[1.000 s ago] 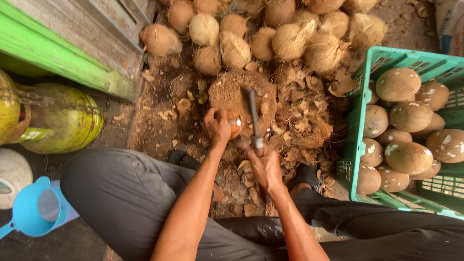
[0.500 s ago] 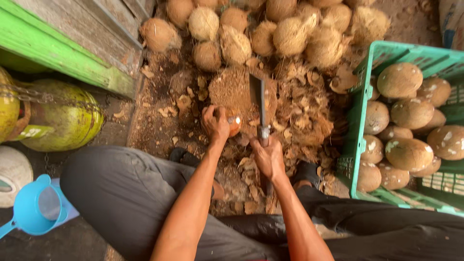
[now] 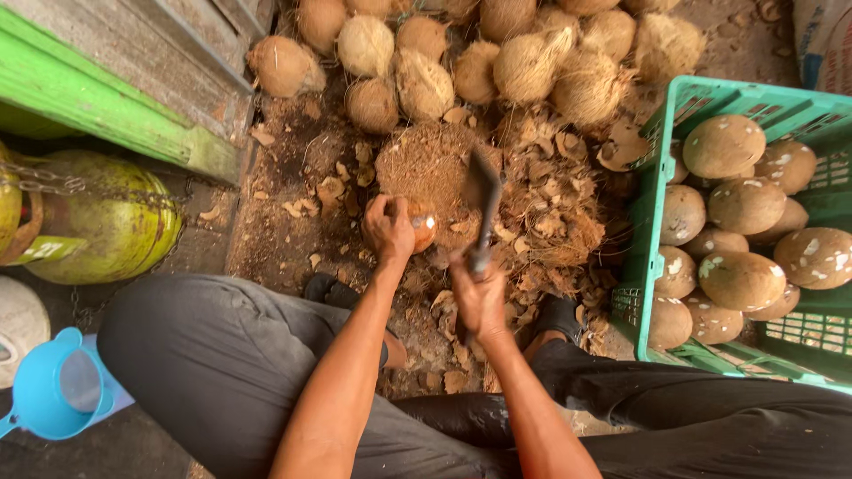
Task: The person sits on the ground and uses a machete to peel the husk off coconuts. They repeatedly strike the coconut against a wooden stump to remove the fibrous outer layer, then place the peeled coconut into a green crate.
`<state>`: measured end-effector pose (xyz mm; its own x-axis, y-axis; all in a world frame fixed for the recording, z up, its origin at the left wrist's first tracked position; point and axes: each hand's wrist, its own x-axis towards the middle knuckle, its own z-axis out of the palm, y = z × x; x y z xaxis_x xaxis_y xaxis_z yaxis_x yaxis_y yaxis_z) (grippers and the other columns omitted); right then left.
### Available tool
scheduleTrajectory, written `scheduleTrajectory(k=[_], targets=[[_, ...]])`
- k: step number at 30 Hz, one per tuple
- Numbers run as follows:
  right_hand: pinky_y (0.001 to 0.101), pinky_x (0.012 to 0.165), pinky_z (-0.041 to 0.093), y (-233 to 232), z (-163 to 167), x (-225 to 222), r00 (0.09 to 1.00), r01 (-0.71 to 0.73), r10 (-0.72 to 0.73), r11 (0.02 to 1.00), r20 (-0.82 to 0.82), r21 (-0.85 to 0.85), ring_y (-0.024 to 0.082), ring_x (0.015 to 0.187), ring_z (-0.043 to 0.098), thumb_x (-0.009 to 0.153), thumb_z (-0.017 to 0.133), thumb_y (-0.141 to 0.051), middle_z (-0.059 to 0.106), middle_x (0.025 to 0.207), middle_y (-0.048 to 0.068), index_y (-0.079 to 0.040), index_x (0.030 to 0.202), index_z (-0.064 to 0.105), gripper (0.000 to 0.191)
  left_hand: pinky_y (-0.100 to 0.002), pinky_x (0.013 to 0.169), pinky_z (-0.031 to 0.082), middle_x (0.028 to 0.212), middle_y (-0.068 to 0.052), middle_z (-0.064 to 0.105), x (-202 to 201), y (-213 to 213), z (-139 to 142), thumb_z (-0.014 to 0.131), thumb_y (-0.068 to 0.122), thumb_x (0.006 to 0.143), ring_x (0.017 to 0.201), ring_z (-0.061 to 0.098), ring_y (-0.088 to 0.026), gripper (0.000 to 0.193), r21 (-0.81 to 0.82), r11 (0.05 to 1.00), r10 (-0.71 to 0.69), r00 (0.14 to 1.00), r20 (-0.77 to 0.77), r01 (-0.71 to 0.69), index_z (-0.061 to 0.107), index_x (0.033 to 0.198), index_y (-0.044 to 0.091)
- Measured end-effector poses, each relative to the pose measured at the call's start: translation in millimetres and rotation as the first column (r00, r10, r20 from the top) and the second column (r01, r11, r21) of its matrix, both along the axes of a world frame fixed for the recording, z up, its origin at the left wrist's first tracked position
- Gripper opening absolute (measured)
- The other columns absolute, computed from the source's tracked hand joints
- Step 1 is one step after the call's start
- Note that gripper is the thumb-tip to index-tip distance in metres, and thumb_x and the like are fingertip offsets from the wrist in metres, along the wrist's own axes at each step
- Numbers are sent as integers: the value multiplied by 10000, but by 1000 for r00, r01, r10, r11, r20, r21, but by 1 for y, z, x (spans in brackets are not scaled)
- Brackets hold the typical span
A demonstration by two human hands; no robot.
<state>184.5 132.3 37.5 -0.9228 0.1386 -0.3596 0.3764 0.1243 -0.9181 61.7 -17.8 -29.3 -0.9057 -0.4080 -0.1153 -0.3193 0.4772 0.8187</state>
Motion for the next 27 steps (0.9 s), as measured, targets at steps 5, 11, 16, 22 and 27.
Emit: scheduleTrajectory(k=[5, 11, 16, 22, 27], targets=[[308, 334, 398, -4, 3, -1, 918, -166, 135, 985, 374, 52, 136, 367, 419, 1027, 648, -286, 537, 556, 47, 3, 771, 627, 387, -417, 671, 457, 847, -51, 616, 2, 5, 19, 664, 486, 859, 760, 577, -204, 394, 28, 999, 20, 999, 40, -21, 585, 736, 120], [393, 414, 519, 10, 40, -8, 903, 27, 75, 972, 422, -232, 173, 437, 646, 904, 666, -214, 709, 696, 1, -101, 957, 565, 161, -488, 862, 537, 870, -125, 659, 1, -9, 6, 765, 466, 866, 808, 620, -246, 422, 499, 866, 45, 992, -117, 19, 668, 840, 56], [351, 438, 462, 20, 53, -7, 964, -57, 43, 997, 261, 44, 151, 466, 532, 958, 663, -313, 537, 627, 0, -155, 852, 514, 242, -502, 957, 425, 1207, -91, 652, -5, -8, -18, 662, 392, 963, 1113, 574, -234, 364, 131, 970, -166, 949, -267, 207, 701, 1144, 79], [351, 419, 417, 25, 24, -6, 994, -57, 45, 992, 99, 117, 139, 455, 463, 995, 620, -405, 493, 554, 0, -73, 766, 555, 408, -475, 934, 519, 997, -161, 682, -9, 0, -19, 583, 458, 1000, 932, 636, -312, 435, 115, 992, -40, 999, -29, 43, 666, 940, 36], [360, 430, 476, 14, 2, -1, 990, -114, 111, 993, 89, 33, 144, 435, 495, 934, 580, -432, 515, 555, 9, -176, 930, 672, 272, -435, 1004, 441, 1011, -86, 711, -18, -18, -11, 505, 479, 1017, 963, 654, -241, 415, 43, 976, -205, 968, -147, 214, 707, 934, 126]])
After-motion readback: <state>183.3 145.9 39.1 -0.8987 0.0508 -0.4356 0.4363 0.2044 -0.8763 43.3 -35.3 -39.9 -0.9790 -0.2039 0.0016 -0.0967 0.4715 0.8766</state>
